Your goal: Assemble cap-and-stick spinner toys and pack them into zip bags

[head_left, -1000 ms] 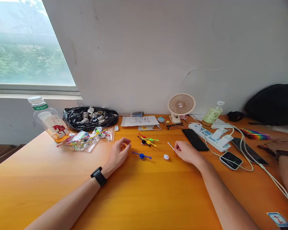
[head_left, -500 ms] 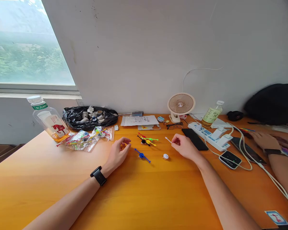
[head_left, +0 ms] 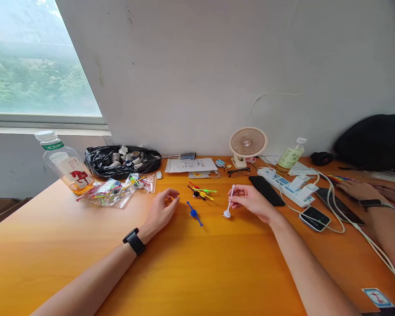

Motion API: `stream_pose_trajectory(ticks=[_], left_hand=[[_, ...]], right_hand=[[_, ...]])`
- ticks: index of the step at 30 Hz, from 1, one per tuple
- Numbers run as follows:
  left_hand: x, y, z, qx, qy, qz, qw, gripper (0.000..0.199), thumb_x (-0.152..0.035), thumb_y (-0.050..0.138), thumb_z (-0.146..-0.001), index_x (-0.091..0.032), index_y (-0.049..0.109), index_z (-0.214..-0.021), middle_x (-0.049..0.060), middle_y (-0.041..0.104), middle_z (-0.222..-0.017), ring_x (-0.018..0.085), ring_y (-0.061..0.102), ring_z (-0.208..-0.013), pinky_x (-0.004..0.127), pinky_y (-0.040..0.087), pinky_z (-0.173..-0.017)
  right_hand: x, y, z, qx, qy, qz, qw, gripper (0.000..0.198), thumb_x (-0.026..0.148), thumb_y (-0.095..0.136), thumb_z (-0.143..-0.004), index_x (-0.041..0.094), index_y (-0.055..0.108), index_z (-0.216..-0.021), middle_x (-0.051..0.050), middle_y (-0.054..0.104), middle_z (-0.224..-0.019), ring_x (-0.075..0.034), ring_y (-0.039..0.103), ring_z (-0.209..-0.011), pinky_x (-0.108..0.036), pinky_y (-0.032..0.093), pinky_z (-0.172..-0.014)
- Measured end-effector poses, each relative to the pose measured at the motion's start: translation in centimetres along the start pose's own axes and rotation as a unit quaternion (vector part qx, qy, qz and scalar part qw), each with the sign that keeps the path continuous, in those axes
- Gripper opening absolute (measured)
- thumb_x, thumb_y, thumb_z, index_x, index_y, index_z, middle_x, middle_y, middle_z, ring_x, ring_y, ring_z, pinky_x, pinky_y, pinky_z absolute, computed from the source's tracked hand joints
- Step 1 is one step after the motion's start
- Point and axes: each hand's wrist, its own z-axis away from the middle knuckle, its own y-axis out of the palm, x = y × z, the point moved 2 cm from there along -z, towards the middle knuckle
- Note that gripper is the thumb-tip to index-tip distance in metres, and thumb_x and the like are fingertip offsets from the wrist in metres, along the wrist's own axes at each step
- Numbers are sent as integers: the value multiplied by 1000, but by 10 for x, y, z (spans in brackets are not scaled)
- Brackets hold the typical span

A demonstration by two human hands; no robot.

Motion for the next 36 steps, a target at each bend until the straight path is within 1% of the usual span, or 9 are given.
stream_pose_trajectory(ticks=[6, 9, 12, 16, 20, 24, 28, 32, 36], left_hand=[[0, 1, 0, 1, -3, -4, 1000, 23, -39, 57, -94, -21, 68, -99, 7, 73, -105, 23, 66, -90, 34, 53, -78], [1, 1, 0, -1, -1, -7, 1000, 22, -39, 57, -94, -21, 68, -99, 7, 73, -104, 23, 66, -92, 34, 52, -78], [1, 1, 0, -1, -1, -7, 1000, 23, -39, 57, -94, -21, 69, -100, 7, 73, -104, 23, 66, -94, 34, 52, -78], [2, 1, 0, -1, 0, -8, 1000, 23, -40, 57, -95, -21, 68, -100, 7, 73, -105, 23, 66, -94, 33, 52, -78], [1, 1, 0, -1, 2, -10, 1000, 23, -40, 57, -95, -21, 68, -100, 7, 74, -105, 23, 66, -95, 34, 52, -80], [2, 1, 0, 0, -2, -12, 1000, 24, -40, 56, -95, -21, 68, -101, 7, 73, -106, 24, 66, -94, 34, 53, -80], [3, 1, -1, -2, 1, -11, 1000, 23, -40, 57, -94, -21, 68, -100, 7, 74, -105, 23, 66, -95, 34, 52, -81], [2, 1, 0, -5, -1, -12, 1000, 23, -40, 57, -94, -21, 69, -99, 6, 74, -104, 23, 67, -93, 33, 52, -78], [2, 1, 0, -7, -2, -15, 1000, 23, -40, 56, -95, -21, 69, -100, 7, 74, -105, 23, 66, -94, 34, 52, -80]], right_hand=[[-1, 6, 4, 49, 31, -13, 998, 31, 41, 86, -77, 16, 67, -82, -4, 74, -77, -19, 76, -77, -31, 62, -73], [1, 12, 7, 99, 51, -29, 993, 35, 43, 88, -75, 16, 67, -83, -4, 74, -79, -21, 78, -80, -30, 62, -73], [1, 20, 10, 156, 66, -33, 985, 39, 45, 90, -73, 15, 68, -84, -4, 75, -78, -20, 77, -76, -31, 62, -72], [0, 30, 12, 205, 53, -17, 977, 38, 45, 91, -71, 14, 73, -84, -4, 76, -76, -16, 71, -65, -27, 58, -64], [-2, 43, 14, 223, 43, -2, 974, 34, 42, 93, -70, 14, 77, -81, -2, 73, -69, -13, 65, -58, -22, 50, -56], [-4, 56, 15, 238, 32, -6, 971, 33, 42, 93, -70, 13, 79, -80, 0, 68, -64, -8, 53, -50, -20, 42, -49], [-3, 57, 13, 220, 12, -8, 975, 33, 43, 91, -73, 13, 80, -82, 0, 65, -63, -8, 50, -50, -21, 40, -49], [2, 52, 12, 160, -23, -19, 987, 32, 45, 88, -78, 15, 78, -84, 0, 65, -66, -8, 50, -54, -21, 40, -49], [4, 50, 9, 105, -60, -31, 992, 30, 45, 85, -82, 17, 78, -88, 1, 64, -67, -10, 56, -59, -21, 41, -51]])
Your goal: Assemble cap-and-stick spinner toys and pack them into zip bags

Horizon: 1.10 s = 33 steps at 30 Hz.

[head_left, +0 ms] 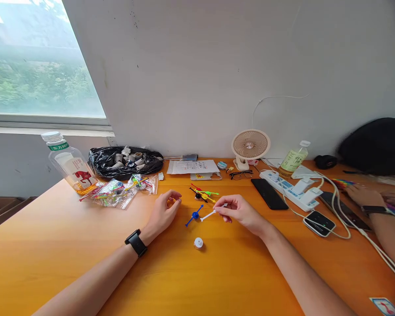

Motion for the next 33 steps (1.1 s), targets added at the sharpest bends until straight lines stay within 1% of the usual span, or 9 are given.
stream_pose_trajectory(ticks=[3, 8, 12, 15, 21, 25, 27, 30, 33], left_hand=[[1, 0, 0, 5, -1, 3, 1000, 23, -40, 57, -95, -21, 69, -100, 7, 74, -106, 24, 65, -96, 35, 51, -81], [1, 0, 0, 8, -1, 7, 1000, 24, -41, 56, -95, -21, 68, -100, 7, 73, -106, 24, 65, -96, 35, 52, -81], [2, 1, 0, 3, 2, 7, 1000, 23, -41, 57, -94, -22, 69, -100, 7, 73, -105, 24, 66, -95, 34, 52, -80], [3, 1, 0, 2, 0, 10, 1000, 23, -41, 58, -94, -22, 69, -99, 7, 74, -106, 23, 66, -95, 34, 52, -79], [0, 0, 0, 6, -2, 5, 1000, 23, -41, 56, -94, -22, 68, -99, 7, 74, -106, 24, 66, -96, 35, 52, -81], [-1, 0, 0, 4, -3, 7, 1000, 23, -41, 57, -93, -22, 68, -98, 7, 74, -105, 24, 66, -96, 35, 52, -80], [0, 1, 0, 5, -3, 6, 1000, 23, -41, 57, -93, -22, 69, -98, 7, 74, -105, 24, 66, -96, 35, 52, -79], [1, 1, 0, 3, -2, 1, 1000, 24, -41, 56, -94, -22, 69, -100, 7, 74, -106, 24, 66, -96, 35, 52, -80], [2, 1, 0, 2, 3, 4, 1000, 24, -41, 57, -95, -21, 69, -100, 7, 74, -106, 23, 65, -96, 34, 51, -79]], right_hand=[[-1, 2, -2, -26, -22, -19, 999, 29, 45, 82, -84, 17, 78, -93, -1, 68, -72, -12, 62, -63, -23, 48, -56], [-3, 9, -4, -25, -46, -18, 998, 27, 41, 79, -87, 16, 78, -97, -4, 73, -77, -15, 68, -66, -29, 56, -65], [-1, 13, -3, -29, -56, 3, 998, 24, 39, 77, -87, 17, 76, -96, -4, 73, -74, -16, 68, -65, -29, 57, -64], [-1, 16, -2, -35, -62, 11, 997, 19, 35, 76, -86, 17, 75, -90, -3, 71, -74, -14, 67, -63, -27, 55, -61], [-3, 19, 1, -8, -44, 20, 999, 14, 30, 75, -84, 16, 76, -88, -3, 70, -75, -14, 67, -61, -25, 54, -57], [-2, 13, -1, -68, -83, 49, 993, 11, 28, 72, -84, 17, 74, -85, -1, 67, -71, -13, 64, -59, -24, 52, -56], [-3, 11, -1, -83, -82, 79, 990, 10, 27, 72, -84, 17, 74, -84, -1, 66, -70, -13, 64, -58, -25, 52, -57], [-5, 15, -1, -57, -75, 104, 990, 10, 25, 70, -84, 17, 76, -85, -2, 69, -72, -14, 65, -60, -26, 53, -59], [-6, 23, 1, -35, -92, 140, 985, 13, 22, 69, -83, 17, 80, -88, -4, 74, -77, -15, 66, -64, -27, 51, -61]])
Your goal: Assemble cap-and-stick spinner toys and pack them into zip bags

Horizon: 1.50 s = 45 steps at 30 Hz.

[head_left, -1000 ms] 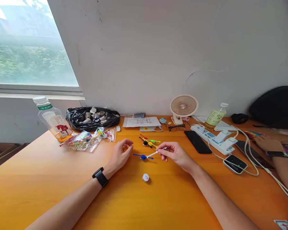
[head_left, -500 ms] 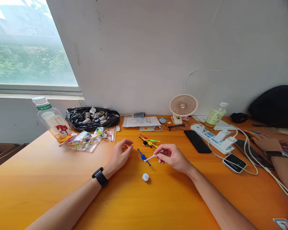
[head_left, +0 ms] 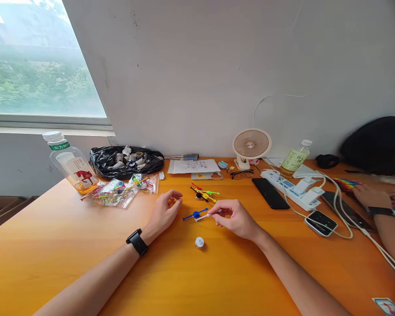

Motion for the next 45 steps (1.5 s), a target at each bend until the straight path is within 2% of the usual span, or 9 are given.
stream_pose_trajectory(ticks=[6, 17, 25, 28, 32, 35, 39, 42, 45], left_hand=[[0, 0, 0, 0, 6, 2, 1000, 23, -39, 57, -95, -21, 70, -100, 7, 74, -107, 23, 66, -97, 33, 52, -78], [-4, -2, 0, -24, 0, 2, 1000, 23, -40, 57, -93, -21, 69, -100, 7, 74, -106, 24, 65, -98, 32, 51, -74], [-21, -9, 6, -63, 50, 13, 997, 16, -35, 60, -93, -22, 67, -100, 6, 73, -101, 23, 63, -95, 34, 48, -81], [-39, -11, 14, 17, 109, 27, 994, 20, -39, 60, -95, -22, 66, -104, 7, 72, -100, 24, 64, -93, 37, 50, -86], [-56, -2, 29, 234, 180, 11, 955, 28, -44, 69, -87, -24, 71, -107, 9, 73, -104, 27, 66, -93, 40, 53, -90], [-59, 7, 35, 298, 226, -23, 927, 22, -37, 74, -82, -28, 77, -102, 9, 74, -102, 28, 67, -92, 41, 53, -91], [-52, 15, 32, 240, 245, -79, 936, 22, -29, 67, -90, -30, 79, -108, 8, 75, -102, 27, 67, -93, 41, 52, -89], [-45, 17, 26, 177, 213, -126, 953, 23, -31, 62, -97, -30, 77, -115, 8, 75, -102, 27, 66, -94, 41, 52, -86], [-39, 16, 21, 144, 171, -126, 966, 19, -35, 61, -100, -27, 74, -111, 8, 75, -100, 26, 65, -93, 39, 52, -82]], right_hand=[[-3, 8, 1, -11, -57, 77, 995, 19, 18, 65, -85, 21, 83, -89, -5, 77, -82, -17, 64, -70, -28, 48, -62], [-17, 10, -7, -78, -71, 137, 985, 21, 22, 61, -94, 20, 81, -99, -6, 75, -84, -17, 61, -65, -29, 46, -60], [-30, 9, -16, -133, -100, 185, 969, 24, 20, 56, -98, 23, 79, -101, -7, 77, -94, -22, 69, -80, -33, 52, -72], [-29, 8, -17, -140, -99, 163, 972, 21, 22, 58, -98, 23, 79, -100, -8, 78, -96, -22, 69, -78, -33, 53, -71], [-23, 8, -15, -139, -91, 132, 977, 20, 27, 59, -99, 23, 78, -98, -8, 77, -92, -20, 67, -71, -32, 52, -64], [-16, 6, -14, -143, -89, 105, 980, 19, 30, 61, -98, 23, 78, -97, -9, 77, -93, -21, 68, -75, -32, 54, -67], [-9, 4, -13, -155, -77, 47, 984, 18, 33, 65, -96, 22, 79, -97, -8, 78, -96, -22, 71, -83, -32, 56, -75], [-7, 4, -14, -157, -57, -6, 986, 18, 36, 70, -93, 21, 79, -96, -8, 78, -96, -22, 72, -86, -33, 58, -80], [-10, 5, -14, -154, -24, -52, 986, 20, 38, 74, -90, 20, 80, -96, -8, 79, -95, -21, 72, -84, -34, 59, -81]])
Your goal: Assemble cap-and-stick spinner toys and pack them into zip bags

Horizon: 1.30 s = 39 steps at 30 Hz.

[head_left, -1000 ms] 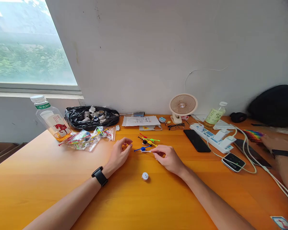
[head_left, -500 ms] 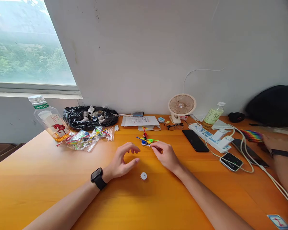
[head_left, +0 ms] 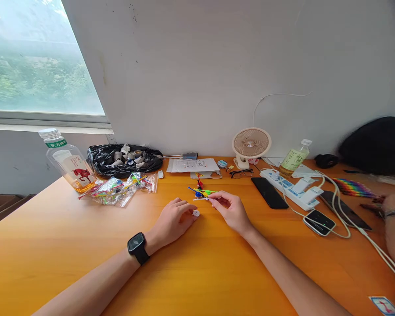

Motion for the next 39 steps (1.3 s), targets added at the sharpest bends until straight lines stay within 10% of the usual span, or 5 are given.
stream_pose_trajectory(ticks=[7, 15, 22, 39], left_hand=[[4, -11, 4, -140, -56, 34, 988, 18, -40, 62, -99, -24, 59, -106, 6, 68, -102, 23, 62, -92, 36, 50, -81], [3, -4, -1, -11, -1, 67, 998, 16, -26, 52, -104, -26, 68, -106, 4, 73, -100, 22, 66, -93, 34, 50, -86], [5, -4, -2, 3, 2, 24, 1000, 24, -22, 52, -103, -28, 74, -110, 5, 74, -99, 25, 64, -92, 36, 49, -83], [1, -1, 0, -20, 14, -36, 999, 13, -23, 60, -100, -26, 72, -102, 4, 74, -94, 24, 62, -89, 38, 48, -80]], right_hand=[[-8, 8, 4, 20, 57, -94, 994, 26, 43, 84, -80, 20, 81, -92, -7, 78, -87, -20, 73, -76, -34, 61, -75], [-9, 28, 12, 102, -3, -62, 993, 19, 39, 79, -86, 22, 83, -93, -7, 79, -93, -21, 73, -86, -33, 59, -79], [-3, 22, 13, 110, -52, 87, 989, 17, 22, 67, -93, 23, 83, -95, -6, 77, -90, -20, 67, -80, -30, 50, -71], [-7, 25, 13, 126, -60, 93, 986, 16, 16, 65, -93, 21, 81, -93, -2, 74, -86, -16, 61, -75, -26, 43, -65]])
